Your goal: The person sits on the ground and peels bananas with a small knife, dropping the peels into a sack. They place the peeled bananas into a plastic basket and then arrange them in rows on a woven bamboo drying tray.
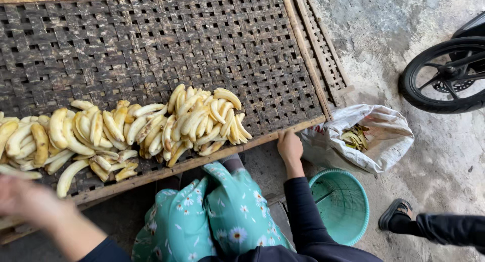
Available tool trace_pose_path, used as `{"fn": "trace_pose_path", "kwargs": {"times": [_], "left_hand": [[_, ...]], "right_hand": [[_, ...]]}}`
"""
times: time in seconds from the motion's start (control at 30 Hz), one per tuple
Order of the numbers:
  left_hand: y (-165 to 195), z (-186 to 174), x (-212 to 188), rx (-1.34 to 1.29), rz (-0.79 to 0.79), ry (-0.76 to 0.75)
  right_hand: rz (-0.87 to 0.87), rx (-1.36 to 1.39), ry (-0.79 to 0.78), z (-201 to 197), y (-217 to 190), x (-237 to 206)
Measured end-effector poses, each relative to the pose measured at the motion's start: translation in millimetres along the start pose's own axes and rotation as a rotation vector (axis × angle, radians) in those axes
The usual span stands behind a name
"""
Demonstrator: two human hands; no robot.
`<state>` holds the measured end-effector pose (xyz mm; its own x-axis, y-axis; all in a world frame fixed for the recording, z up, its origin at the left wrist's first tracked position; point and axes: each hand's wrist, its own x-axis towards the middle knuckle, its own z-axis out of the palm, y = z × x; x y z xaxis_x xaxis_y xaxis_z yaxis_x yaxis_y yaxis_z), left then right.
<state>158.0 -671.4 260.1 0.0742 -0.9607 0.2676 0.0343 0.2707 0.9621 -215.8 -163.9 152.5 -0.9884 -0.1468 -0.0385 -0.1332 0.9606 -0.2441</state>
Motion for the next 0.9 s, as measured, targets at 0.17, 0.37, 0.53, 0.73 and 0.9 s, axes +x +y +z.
{"fn": "trace_pose_path", "kwargs": {"times": [0.17,0.37,0.53,0.73,0.9], "left_hand": [[135,160,-111,-0.141,0.09,-0.629],[196,254,-207,-0.282,-0.045,-0.857],[160,284,-233,-0.566,-0.506,-0.737],[141,301,-224,-0.043,-0.175,-0.847],[104,323,-230,0.531,0.38,-0.925]], "right_hand": [[-0.35,0.524,-0.174,-28,-89,-20],[-0.469,0.381,-0.224,-33,-134,-32],[-0.619,0.587,-0.142,-30,-144,-13],[-0.476,0.321,-0.252,-44,-166,-15],[-0.344,0.376,-0.15,-34,-167,-6]]}}
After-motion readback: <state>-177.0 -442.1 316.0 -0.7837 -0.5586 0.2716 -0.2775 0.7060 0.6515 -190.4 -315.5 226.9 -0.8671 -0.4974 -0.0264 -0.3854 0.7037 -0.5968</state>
